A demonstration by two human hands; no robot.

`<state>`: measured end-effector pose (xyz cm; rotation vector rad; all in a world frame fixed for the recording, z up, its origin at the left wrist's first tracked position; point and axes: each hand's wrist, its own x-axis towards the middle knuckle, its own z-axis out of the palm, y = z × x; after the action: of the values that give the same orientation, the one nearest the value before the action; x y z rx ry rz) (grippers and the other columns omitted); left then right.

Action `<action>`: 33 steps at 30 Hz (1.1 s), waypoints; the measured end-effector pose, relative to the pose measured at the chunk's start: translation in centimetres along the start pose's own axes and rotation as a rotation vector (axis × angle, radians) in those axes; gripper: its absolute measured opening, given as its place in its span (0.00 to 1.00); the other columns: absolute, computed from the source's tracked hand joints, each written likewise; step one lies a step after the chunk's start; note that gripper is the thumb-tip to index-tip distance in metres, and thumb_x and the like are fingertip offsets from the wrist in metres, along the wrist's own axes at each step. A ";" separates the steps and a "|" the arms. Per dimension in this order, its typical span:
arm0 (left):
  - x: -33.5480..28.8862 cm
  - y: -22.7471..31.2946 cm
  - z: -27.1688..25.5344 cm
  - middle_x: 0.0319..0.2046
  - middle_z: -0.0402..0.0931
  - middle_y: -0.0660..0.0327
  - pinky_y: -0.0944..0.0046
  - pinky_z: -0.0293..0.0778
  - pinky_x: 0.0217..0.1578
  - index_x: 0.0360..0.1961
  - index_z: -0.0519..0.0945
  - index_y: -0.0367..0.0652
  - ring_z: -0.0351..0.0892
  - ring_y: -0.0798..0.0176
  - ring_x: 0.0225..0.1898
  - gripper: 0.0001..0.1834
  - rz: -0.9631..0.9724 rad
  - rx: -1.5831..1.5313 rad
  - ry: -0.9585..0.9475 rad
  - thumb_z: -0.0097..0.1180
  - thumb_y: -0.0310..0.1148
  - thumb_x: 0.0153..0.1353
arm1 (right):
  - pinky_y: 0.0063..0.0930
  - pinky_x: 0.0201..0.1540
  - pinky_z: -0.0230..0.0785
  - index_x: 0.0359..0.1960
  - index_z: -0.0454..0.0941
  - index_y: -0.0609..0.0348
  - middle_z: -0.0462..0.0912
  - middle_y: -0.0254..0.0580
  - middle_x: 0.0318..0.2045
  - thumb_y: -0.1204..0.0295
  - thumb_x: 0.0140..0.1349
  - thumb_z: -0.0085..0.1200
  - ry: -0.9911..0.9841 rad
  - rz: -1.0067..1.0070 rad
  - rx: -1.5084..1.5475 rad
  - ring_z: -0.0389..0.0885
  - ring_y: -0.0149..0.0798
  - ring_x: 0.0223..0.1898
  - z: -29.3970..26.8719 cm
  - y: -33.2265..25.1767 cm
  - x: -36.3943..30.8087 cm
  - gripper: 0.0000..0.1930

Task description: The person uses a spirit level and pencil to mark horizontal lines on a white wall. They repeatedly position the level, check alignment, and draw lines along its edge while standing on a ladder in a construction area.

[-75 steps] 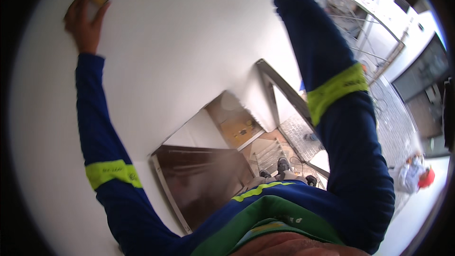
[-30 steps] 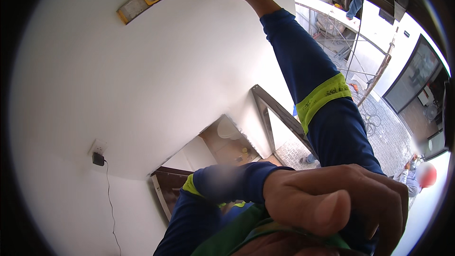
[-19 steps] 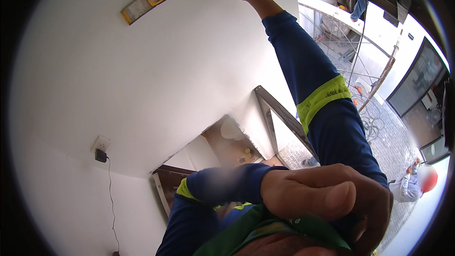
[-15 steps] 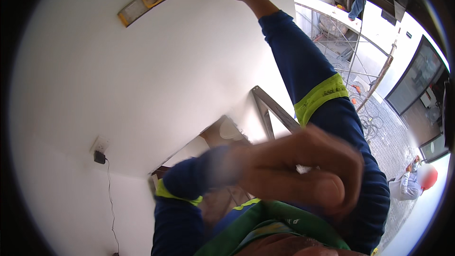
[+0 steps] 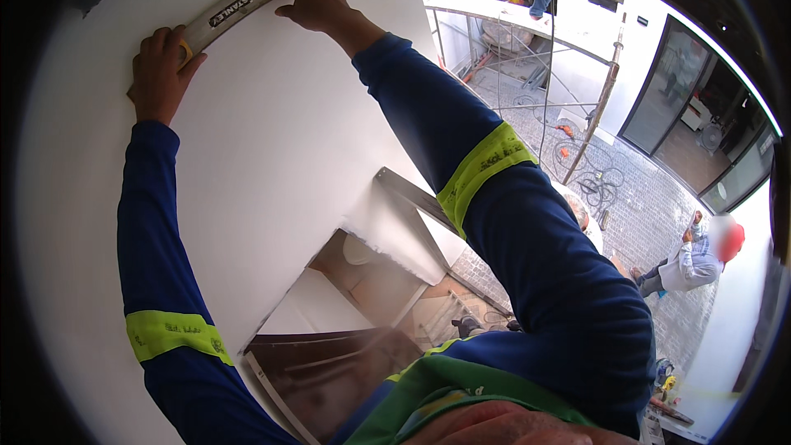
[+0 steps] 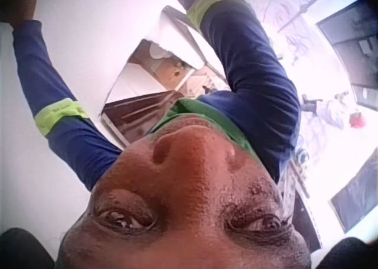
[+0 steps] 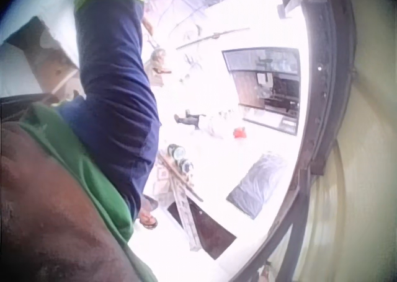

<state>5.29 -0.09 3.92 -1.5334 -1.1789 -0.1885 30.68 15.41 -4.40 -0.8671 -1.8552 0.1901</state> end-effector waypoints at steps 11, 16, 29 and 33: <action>-0.6 -0.4 1.1 0.56 0.74 0.60 0.50 0.76 0.52 0.68 0.73 0.52 0.74 0.55 0.56 0.32 0.006 0.084 0.075 0.60 0.54 0.68 | 0.58 0.46 0.75 0.64 0.68 0.65 0.76 0.73 0.48 0.82 0.65 0.46 0.589 -0.285 -0.108 0.78 0.71 0.46 -6.9 17.5 1.6 0.24; -0.7 -0.6 1.5 0.56 0.74 0.60 0.50 0.77 0.51 0.68 0.73 0.51 0.75 0.55 0.55 0.32 0.042 0.117 0.132 0.60 0.53 0.68 | 0.55 0.54 0.72 0.57 0.76 0.59 0.80 0.66 0.48 0.79 0.64 0.49 0.647 -0.156 -0.451 0.78 0.64 0.52 -16.5 23.8 0.9 0.19; -0.5 -1.1 2.0 0.58 0.75 0.60 0.49 0.78 0.54 0.68 0.73 0.53 0.76 0.54 0.57 0.31 0.047 0.112 0.136 0.60 0.53 0.68 | 0.48 0.47 0.78 0.47 0.87 0.50 0.87 0.53 0.44 0.72 0.68 0.50 0.207 0.317 -0.518 0.87 0.56 0.45 -11.6 29.9 -20.4 0.13; -0.6 -1.6 2.5 0.58 0.75 0.60 0.48 0.78 0.54 0.69 0.73 0.54 0.76 0.54 0.58 0.31 0.036 0.135 0.103 0.60 0.54 0.69 | 0.47 0.46 0.78 0.46 0.86 0.52 0.87 0.53 0.45 0.73 0.67 0.50 0.253 0.274 -0.403 0.86 0.56 0.45 -10.6 30.0 -22.3 0.13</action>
<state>2.69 1.39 3.69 -1.4095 -1.0609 -0.1589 58.67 20.29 -30.96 -1.3590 -1.5549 -0.1270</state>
